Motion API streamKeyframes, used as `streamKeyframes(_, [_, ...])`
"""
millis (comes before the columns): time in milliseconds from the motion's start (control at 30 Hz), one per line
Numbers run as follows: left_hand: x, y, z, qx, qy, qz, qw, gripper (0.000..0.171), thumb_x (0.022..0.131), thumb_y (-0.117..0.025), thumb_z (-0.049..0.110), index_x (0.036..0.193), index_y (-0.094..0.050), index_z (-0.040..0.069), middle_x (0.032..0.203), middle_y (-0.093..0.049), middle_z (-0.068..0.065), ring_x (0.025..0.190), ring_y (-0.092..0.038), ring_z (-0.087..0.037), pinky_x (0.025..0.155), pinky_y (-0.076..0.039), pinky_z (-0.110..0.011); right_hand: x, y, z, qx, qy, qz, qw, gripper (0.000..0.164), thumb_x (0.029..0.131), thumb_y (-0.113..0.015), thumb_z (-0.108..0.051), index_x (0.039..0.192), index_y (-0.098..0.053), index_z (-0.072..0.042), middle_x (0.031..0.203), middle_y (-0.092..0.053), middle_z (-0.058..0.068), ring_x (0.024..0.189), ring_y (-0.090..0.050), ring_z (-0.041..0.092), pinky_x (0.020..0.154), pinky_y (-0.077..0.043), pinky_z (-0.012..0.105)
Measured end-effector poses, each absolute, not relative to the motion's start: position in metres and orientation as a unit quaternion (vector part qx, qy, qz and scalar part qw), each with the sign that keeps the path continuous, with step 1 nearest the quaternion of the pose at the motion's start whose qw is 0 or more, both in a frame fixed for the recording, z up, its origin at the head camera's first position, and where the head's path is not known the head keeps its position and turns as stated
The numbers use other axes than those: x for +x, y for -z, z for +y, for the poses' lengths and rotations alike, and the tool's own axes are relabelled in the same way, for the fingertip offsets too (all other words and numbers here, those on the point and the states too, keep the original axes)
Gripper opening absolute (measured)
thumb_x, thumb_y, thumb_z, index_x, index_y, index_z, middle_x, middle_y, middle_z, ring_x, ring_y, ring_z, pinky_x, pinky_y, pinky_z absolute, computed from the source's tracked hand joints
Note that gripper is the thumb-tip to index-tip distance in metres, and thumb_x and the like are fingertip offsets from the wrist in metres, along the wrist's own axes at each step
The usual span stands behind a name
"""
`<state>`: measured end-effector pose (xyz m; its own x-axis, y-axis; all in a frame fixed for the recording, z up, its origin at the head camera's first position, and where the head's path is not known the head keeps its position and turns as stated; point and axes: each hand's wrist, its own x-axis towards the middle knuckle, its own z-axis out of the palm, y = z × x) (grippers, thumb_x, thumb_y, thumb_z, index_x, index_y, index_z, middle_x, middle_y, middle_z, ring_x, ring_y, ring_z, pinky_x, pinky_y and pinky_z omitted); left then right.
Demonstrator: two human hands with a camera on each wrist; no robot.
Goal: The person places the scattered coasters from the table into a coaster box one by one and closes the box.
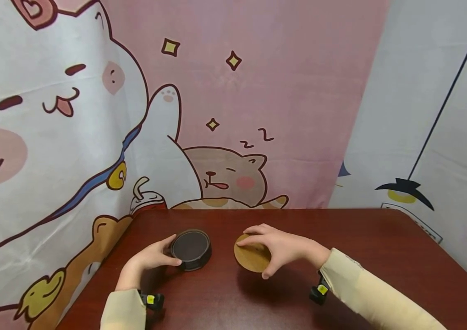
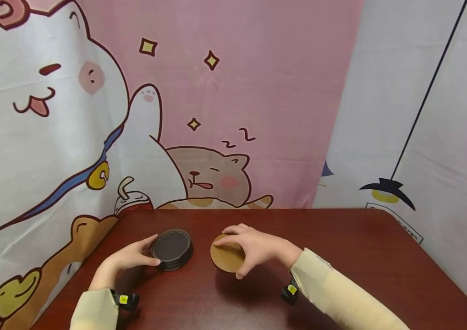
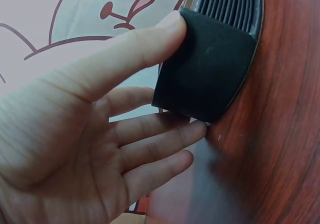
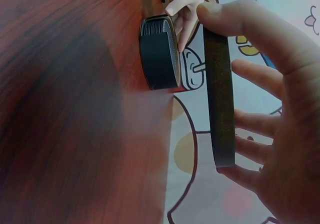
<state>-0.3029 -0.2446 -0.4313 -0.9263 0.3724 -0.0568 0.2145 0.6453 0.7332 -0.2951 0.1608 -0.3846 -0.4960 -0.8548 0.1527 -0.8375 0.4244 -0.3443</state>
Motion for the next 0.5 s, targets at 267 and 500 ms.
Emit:
streamKeyframes(267, [-0.302,0.427,-0.242,0.159,-0.381,0.906,0.097,0.095,0.077,-0.082,0.021,0.148,-0.026,-0.009,0.141,-0.043,-0.03,0.123,-0.049,-0.04,0.099,-0.039,-0.055,-0.316,0.393,0.124,-0.516,0.177,0.837,0.032,0.089,0.062,-0.084,-0.04,0.143,-0.048,-0.033,0.147,-0.037,0.005,0.13,-0.033,0.019,0.099,-0.039,0.039])
streamKeyframes(500, [-0.302,0.429,-0.242,0.154,-0.374,0.91,0.095,0.096,0.076,-0.082,0.024,0.148,-0.027,-0.008,0.141,-0.044,-0.028,0.124,-0.049,-0.039,0.1,-0.038,-0.055,-0.331,0.394,0.084,-0.521,0.165,0.837,0.037,0.087,0.063,-0.084,-0.04,0.142,-0.049,-0.034,0.145,-0.04,0.007,0.13,-0.035,0.022,0.1,-0.038,0.038])
